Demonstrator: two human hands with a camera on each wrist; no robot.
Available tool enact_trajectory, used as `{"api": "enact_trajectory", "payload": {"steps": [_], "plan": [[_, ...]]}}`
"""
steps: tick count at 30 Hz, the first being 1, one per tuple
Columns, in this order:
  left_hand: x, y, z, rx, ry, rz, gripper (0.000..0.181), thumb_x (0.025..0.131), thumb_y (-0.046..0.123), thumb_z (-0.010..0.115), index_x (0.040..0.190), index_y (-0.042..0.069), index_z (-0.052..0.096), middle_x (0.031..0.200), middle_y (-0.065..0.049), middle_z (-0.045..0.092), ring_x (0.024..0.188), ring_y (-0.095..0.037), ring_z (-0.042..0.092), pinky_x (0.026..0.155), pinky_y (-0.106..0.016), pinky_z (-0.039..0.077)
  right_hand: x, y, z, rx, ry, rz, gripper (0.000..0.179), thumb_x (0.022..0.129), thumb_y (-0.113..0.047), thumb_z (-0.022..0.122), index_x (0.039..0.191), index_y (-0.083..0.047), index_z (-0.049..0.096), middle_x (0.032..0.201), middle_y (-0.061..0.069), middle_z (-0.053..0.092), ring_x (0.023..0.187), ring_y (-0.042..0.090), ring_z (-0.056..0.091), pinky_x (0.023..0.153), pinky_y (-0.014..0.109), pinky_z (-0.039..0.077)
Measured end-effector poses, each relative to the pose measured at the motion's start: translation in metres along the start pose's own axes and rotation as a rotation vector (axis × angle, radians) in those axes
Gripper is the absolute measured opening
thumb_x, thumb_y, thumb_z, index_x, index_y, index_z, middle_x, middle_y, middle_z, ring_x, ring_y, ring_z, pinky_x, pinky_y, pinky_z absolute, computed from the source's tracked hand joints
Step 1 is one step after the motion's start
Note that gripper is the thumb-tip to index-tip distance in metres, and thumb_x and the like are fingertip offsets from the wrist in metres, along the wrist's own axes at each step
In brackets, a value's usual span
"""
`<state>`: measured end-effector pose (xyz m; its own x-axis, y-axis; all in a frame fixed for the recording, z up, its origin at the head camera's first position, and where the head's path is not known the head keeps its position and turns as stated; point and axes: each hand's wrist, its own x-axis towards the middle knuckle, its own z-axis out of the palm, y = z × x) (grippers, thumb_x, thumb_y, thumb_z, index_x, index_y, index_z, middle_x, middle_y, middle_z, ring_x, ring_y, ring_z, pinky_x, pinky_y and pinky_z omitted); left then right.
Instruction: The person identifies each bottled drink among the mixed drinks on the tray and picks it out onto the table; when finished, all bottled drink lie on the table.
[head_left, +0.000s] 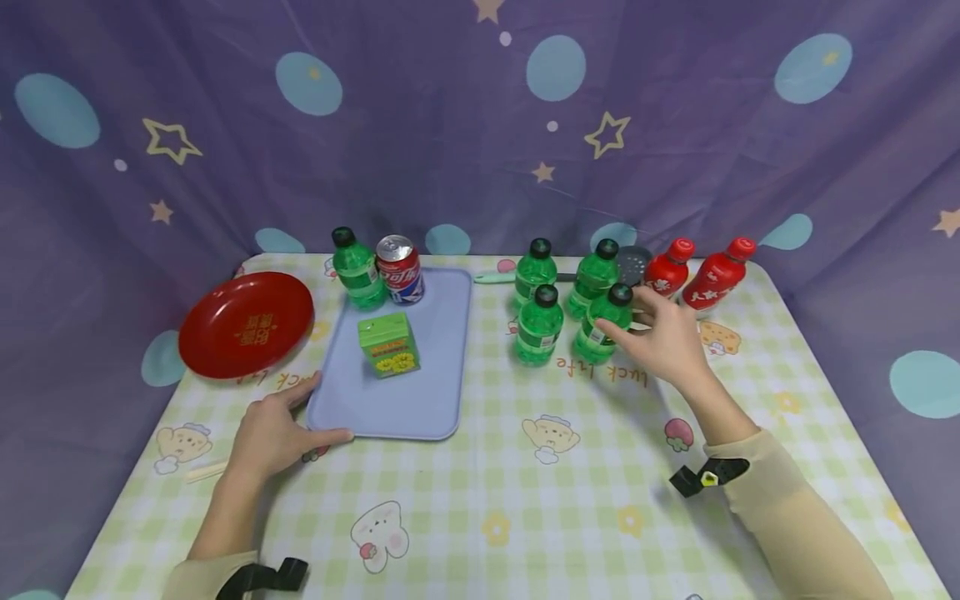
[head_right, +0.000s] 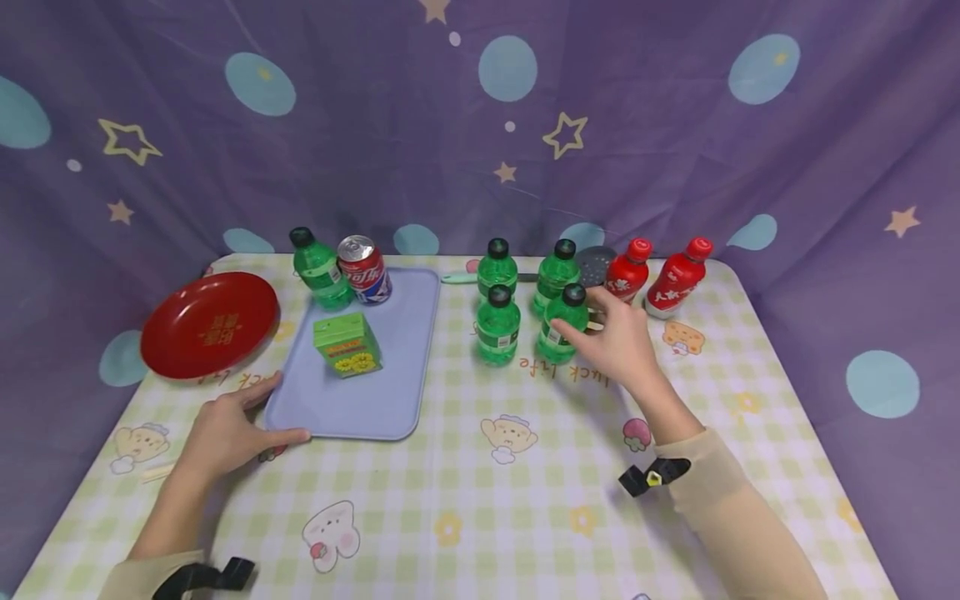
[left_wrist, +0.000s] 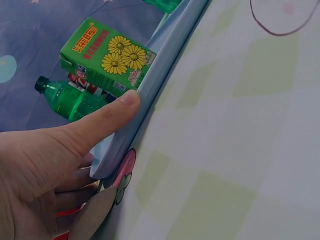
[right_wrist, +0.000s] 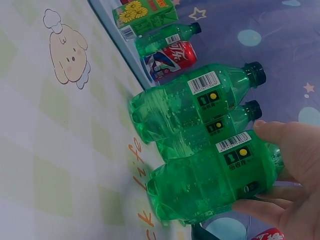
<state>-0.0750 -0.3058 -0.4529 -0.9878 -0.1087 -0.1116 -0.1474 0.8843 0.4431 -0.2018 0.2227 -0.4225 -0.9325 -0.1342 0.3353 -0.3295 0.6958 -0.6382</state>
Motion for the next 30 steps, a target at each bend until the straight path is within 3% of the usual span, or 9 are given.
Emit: {"api": "enact_trajectory", "payload": {"steps": [22,30], "plan": [[-0.002,0.0,-0.001,-0.005,-0.005,0.0,0.121,0.066,0.069,0.093,0.159,0.006,0.047,0.155,-0.029,0.051,0.139,-0.056,0.052,0.107,-0.07,0.051,0.003,-0.005,-0.006,0.017,-0.096,0.041,0.058,0.091,-0.032,0.086,0.134,0.0,0.065,0.133,0.024,0.073,0.115,0.045,0.075,0.098,0.061,0.061],[-0.001,0.0,0.0,-0.013,0.0,0.009,0.121,0.066,0.068,0.093,0.159,0.005,0.047,0.156,-0.028,0.051,0.14,-0.057,0.052,0.108,-0.07,0.05,0.02,-0.022,-0.026,0.059,-0.099,0.027,0.058,0.092,-0.033,0.084,0.141,-0.009,0.065,0.135,0.016,0.074,0.115,0.036,0.076,0.095,0.058,0.063]]}}
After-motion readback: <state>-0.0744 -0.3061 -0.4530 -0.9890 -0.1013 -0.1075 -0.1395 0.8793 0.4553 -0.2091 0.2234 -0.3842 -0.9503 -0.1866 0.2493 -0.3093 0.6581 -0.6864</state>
